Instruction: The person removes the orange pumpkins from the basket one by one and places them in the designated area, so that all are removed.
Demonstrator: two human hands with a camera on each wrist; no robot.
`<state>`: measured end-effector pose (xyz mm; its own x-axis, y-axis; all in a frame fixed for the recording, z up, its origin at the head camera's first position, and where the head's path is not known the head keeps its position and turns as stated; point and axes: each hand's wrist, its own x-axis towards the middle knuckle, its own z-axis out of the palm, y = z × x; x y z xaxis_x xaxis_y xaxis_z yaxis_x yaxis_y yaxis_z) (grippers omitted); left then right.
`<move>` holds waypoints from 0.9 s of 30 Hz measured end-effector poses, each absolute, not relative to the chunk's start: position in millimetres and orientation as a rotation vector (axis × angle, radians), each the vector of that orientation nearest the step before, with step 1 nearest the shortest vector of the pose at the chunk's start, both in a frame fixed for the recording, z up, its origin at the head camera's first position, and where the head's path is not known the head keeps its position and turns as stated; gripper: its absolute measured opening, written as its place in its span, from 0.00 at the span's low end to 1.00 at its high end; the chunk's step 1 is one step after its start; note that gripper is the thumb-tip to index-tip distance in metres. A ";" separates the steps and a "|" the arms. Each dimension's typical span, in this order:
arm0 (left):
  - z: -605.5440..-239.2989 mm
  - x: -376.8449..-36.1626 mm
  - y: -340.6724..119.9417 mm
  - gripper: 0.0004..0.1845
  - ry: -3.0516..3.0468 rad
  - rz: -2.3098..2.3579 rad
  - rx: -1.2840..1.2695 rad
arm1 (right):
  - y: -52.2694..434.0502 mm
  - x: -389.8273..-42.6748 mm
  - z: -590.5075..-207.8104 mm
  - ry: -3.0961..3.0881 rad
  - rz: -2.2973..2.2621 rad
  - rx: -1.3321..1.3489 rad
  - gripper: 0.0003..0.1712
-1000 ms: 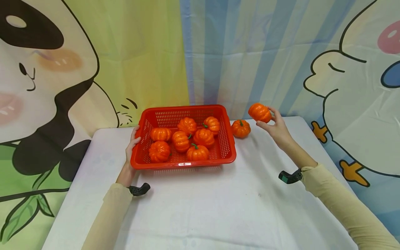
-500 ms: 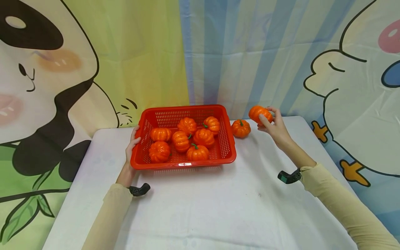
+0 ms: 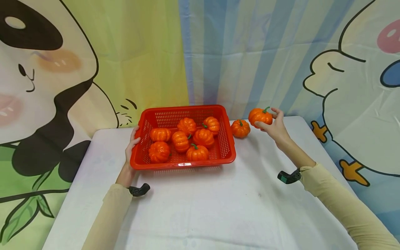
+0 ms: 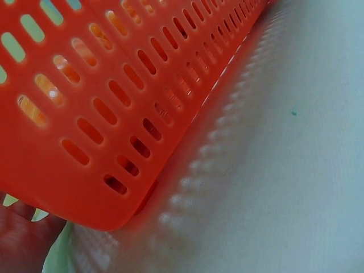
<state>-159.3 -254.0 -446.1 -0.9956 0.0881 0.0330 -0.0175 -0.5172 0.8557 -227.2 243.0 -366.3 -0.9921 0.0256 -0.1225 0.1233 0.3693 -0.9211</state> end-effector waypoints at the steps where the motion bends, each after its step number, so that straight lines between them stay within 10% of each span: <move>1: -446.5 -159.4 -254.1 0.30 1.512 2.685 0.116 | 243.1 -227.5 -366.0 2.534 -1.685 0.144 0.54; 27: -441.9 -157.6 -252.4 0.30 1.418 2.727 0.108 | 243.5 -228.1 -373.2 2.641 -1.532 0.102 0.58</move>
